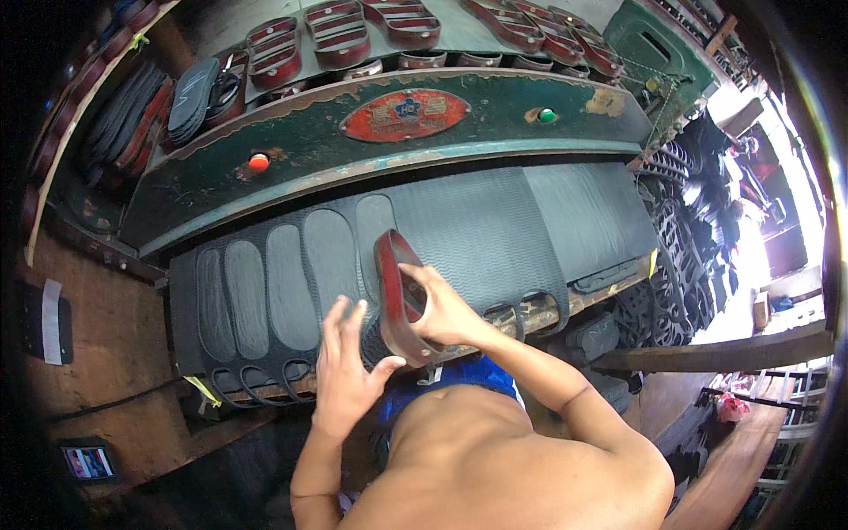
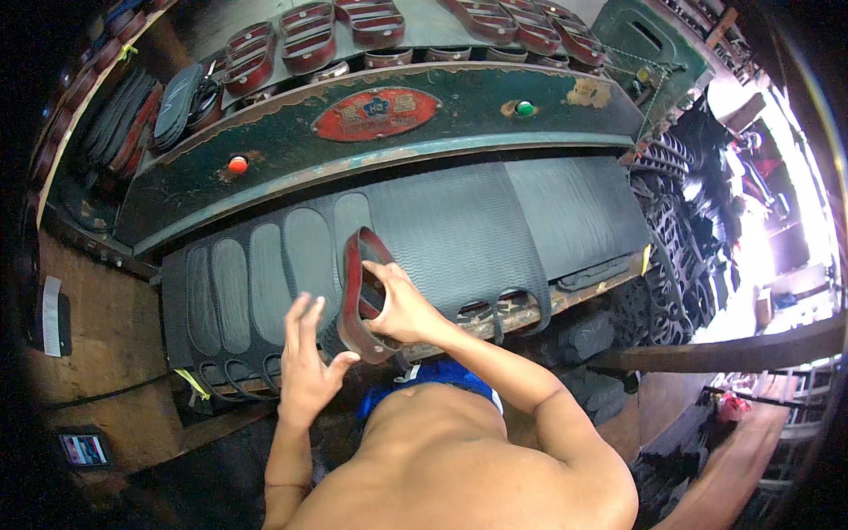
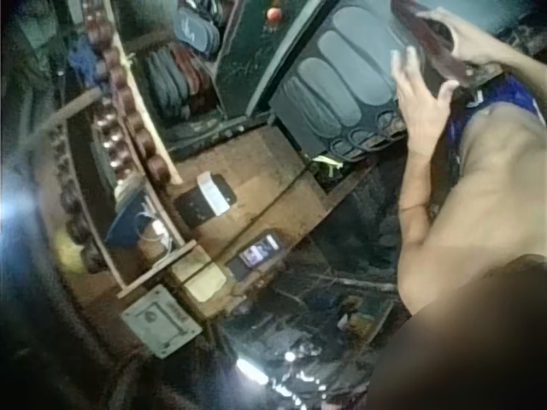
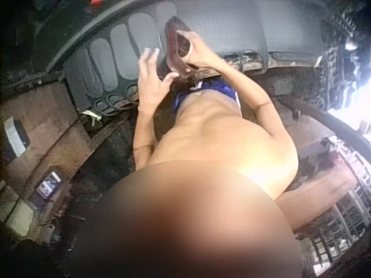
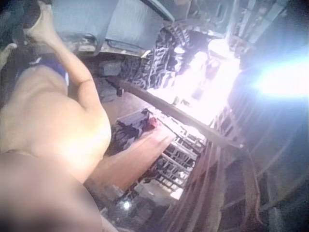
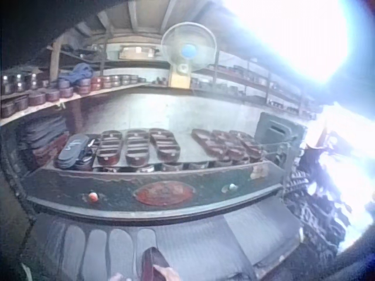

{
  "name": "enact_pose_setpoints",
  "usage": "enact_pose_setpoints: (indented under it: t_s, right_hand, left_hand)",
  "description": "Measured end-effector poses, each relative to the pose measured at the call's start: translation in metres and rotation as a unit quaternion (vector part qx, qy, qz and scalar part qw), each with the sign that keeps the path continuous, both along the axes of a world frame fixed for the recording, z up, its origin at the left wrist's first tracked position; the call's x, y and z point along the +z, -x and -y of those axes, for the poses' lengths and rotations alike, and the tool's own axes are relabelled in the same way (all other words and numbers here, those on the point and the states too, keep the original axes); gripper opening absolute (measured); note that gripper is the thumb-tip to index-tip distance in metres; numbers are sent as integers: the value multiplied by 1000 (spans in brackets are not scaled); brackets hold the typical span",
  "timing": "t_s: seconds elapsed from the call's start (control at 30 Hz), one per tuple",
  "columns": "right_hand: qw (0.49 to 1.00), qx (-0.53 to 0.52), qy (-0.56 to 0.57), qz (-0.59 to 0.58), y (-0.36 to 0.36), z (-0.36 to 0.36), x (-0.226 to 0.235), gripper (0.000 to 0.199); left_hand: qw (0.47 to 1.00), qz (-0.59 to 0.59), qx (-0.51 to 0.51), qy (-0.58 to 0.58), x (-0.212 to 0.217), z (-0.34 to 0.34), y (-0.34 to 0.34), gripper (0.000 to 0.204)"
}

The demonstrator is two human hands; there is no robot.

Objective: The person places a large black rubber sheet onto a green press machine, then repeatedly picks up red slipper frames and black insoles, aligns them on the sheet, and presses them together. The person continues this cycle, stacking finished slippers on the machine's upper shelf.

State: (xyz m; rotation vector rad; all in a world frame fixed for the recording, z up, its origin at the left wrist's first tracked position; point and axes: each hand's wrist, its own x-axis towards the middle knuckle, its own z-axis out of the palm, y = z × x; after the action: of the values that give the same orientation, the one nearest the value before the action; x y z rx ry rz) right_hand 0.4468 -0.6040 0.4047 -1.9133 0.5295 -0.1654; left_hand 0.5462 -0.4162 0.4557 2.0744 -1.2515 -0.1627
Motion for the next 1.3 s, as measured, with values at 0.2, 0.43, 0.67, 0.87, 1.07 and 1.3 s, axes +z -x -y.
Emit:
enact_pose_setpoints:
  t_s: [0.2,0.43,0.67,0.87,1.07,1.3]
  right_hand:
    - [973,12,-113,201,58,46,40,83]
    - [852,-55,-247,458,125,153,81,92]
    - [972,-88,123,177,91,145,32,98]
    - [953,102,281,41,37,117,-40,104]
    - [918,130,376,3,-13,127,-81,108]
    - [903,118,406,78,-21,129,-99,95]
  left_hand:
    - [969,-235,-44,-66,51,11,-13,38]
    - [946,-94,56,306,126,89,-123,43]
    - [877,-379,59,291,93,253,-224,38]
    - [904,-313,155,244,17,202,-194,49]
    - [919,-368,140,-9,-93,106,-102,23]
    - [979,-33,-6,-199,-156,81,20,48]
